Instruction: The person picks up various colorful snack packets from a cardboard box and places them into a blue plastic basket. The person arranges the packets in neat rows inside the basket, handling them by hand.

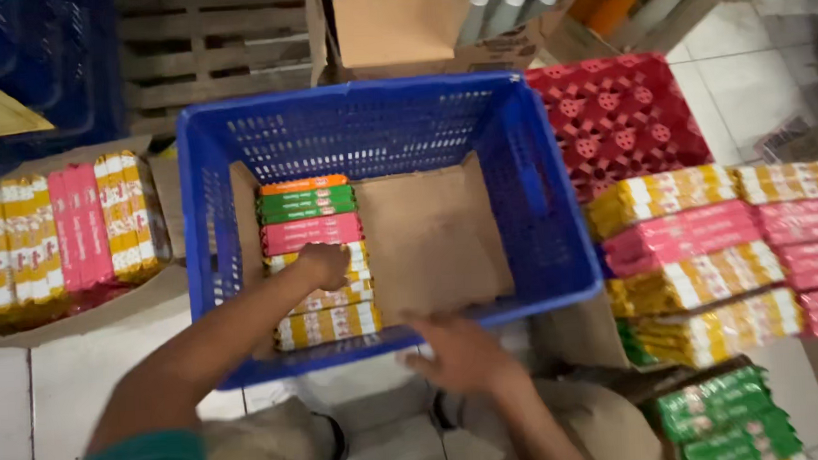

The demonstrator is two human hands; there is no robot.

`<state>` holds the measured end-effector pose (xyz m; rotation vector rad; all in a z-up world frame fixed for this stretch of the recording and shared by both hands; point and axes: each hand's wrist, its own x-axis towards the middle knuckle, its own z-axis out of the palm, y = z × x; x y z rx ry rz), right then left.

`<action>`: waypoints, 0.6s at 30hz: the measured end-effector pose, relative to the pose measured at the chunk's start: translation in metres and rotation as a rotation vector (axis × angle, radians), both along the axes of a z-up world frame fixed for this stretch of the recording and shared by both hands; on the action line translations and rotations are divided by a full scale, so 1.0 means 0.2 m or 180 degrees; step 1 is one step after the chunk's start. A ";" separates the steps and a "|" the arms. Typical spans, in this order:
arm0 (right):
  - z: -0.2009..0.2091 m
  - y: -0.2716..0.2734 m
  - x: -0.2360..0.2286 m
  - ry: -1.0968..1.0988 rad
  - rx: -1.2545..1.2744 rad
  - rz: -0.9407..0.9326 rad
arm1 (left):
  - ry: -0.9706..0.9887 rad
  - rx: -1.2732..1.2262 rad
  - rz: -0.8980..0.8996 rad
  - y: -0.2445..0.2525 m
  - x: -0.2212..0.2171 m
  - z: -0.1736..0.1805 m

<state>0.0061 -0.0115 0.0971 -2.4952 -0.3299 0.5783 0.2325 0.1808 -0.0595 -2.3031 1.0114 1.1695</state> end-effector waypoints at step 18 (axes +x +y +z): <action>0.42 -0.77 -1.18 -0.1859 0.0515 -0.4044 | -0.0942 -0.2740 -0.1496 -0.84 -1.09 0.48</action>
